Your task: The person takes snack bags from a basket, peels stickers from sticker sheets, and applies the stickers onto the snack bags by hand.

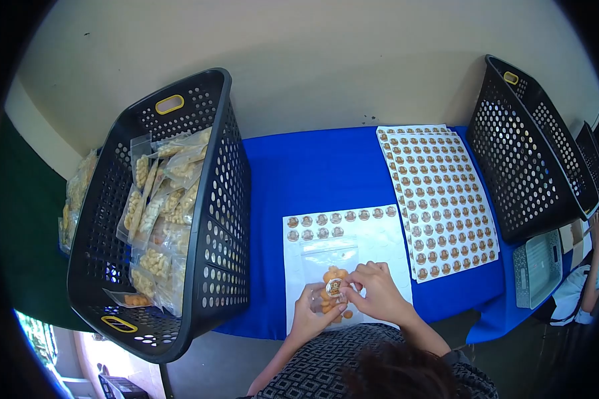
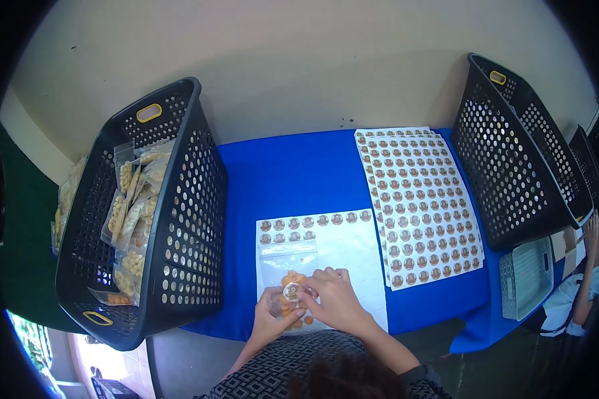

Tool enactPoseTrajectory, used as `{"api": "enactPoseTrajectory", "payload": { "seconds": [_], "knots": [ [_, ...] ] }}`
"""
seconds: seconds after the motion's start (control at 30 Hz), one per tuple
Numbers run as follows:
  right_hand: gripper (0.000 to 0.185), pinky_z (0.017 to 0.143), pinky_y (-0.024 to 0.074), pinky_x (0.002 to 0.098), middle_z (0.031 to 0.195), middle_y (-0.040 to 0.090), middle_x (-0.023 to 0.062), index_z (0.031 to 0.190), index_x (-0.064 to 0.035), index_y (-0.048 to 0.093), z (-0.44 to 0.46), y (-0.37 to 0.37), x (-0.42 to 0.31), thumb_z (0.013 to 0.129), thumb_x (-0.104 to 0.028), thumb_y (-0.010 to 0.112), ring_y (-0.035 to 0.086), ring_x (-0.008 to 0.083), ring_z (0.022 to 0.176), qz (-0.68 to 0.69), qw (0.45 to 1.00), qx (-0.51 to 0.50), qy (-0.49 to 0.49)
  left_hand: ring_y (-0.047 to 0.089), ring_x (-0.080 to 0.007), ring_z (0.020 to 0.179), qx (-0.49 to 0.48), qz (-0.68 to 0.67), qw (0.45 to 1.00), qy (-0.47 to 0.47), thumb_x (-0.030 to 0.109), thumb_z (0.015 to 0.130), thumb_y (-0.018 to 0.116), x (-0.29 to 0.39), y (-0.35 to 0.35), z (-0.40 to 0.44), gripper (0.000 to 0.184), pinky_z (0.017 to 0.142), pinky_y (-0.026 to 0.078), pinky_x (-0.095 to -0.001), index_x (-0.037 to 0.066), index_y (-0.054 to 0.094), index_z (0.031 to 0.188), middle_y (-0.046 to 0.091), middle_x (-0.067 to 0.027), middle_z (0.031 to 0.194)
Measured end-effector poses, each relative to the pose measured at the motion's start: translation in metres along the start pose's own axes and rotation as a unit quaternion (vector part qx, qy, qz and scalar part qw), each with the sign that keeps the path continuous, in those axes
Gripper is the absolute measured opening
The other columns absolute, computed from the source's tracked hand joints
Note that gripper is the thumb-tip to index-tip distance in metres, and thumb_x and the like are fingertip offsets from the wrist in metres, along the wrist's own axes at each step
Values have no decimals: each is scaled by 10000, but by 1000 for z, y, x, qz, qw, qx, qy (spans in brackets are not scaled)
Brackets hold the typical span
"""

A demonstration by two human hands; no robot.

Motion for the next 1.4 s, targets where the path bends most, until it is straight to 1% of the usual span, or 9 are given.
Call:
{"api": "enactPoseTrajectory", "payload": {
  "seconds": [0.33, 0.5, 0.87, 1.07, 1.13, 1.2, 1.23, 1.33, 1.4],
  "knots": [
    [83, 679, 245, 317, 602, 478, 20, 707, -85, 579, -1, 15, -8, 712, -166, 562, 436, 155, 604, 0, 999, 8, -43, 556, -181, 833, 0, 22, 1000, 22, 104, 667, 682, -9, 2, 1, 482, 686, 478, -275, -48, 381, 1012, 528, -171, 939],
    [78, 685, 244, 348, 660, 517, 52, 700, -85, 558, 8, 8, -6, 710, -157, 530, 461, 193, 662, 11, 999, 22, 38, 565, -178, 811, -11, -5, 1000, 29, 105, 664, 679, -8, 5, 0, 485, 668, 478, -266, -47, 385, 1018, 536, -165, 933],
    [124, 668, 244, 335, 640, 510, 45, 745, -75, 588, 5, 4, 5, 718, -186, 540, 458, 188, 640, 13, 998, 57, 36, 559, -180, 826, 1, 7, 1000, 18, 109, 666, 684, 4, 3, -2, 498, 688, 476, -275, -48, 373, 1021, 528, -163, 938],
    [111, 674, 242, 316, 621, 506, 28, 703, -122, 602, -3, 7, 2, 701, -221, 551, 465, 171, 645, 38, 999, -16, -34, 538, -184, 875, 16, 28, 999, 24, 113, 655, 693, 3, -2, -3, 500, 723, 461, -271, -40, 382, 1016, 512, -152, 959],
    [284, 680, 297, 322, 735, 503, 71, 844, -66, 567, 0, 7, 13, 676, -288, 621, 462, 172, 667, 22, 999, -25, -2, 539, -191, 880, 14, 33, 999, 39, 113, 658, 691, 5, -2, -2, 501, 730, 459, -275, -40, 377, 1017, 512, -151, 961],
    [612, 663, 370, 307, 885, 447, 140, 1021, 27, 438, -2, -9, 20, 618, -357, 693, 463, 183, 722, 140, 973, 170, 75, 542, -195, 870, 1, -37, 998, 49, 98, 662, 688, -1, -3, -6, 535, 733, 464, -294, -49, 342, 1042, 491, -162, 992],
    [848, 645, 422, 287, 994, 364, 191, 1107, 98, 284, -2, -1, 28, 572, -387, 730, 457, 202, 789, 149, 978, 90, 111, 537, -196, 870, -15, -55, 997, 43, 122, 705, 649, -2, -1, -9, 511, 741, 452, -298, -48, 324, 1061, 478, -151, 1004],
    [769, 634, 443, 298, 936, 506, 197, 1058, 87, 403, -8, 20, 31, 588, -444, 700, 519, 201, 758, 269, 951, -24, 153, 506, -191, 915, -60, -135, 989, 24, 168, 753, 596, -13, 3, -12, 458, 784, 424, -302, -46, 328, 1056, 468, -155, 994],
    [613, 580, 439, 266, 773, 578, 145, 919, 53, 527, -14, 33, 35, 614, -457, 676, 545, 163, 663, 296, 948, 14, 117, 468, -180, 947, -63, -133, 988, 48, 224, 786, 549, -5, 9, -16, 421, 820, 381, -308, -34, 347, 1051, 460, -141, 990]
  ]
}}
Point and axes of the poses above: each hand's wrist, its own z-axis towards the middle knuckle, its own y-axis out of the palm, x = y × z, the point moved 5 cm from there along z, towards the middle knuckle
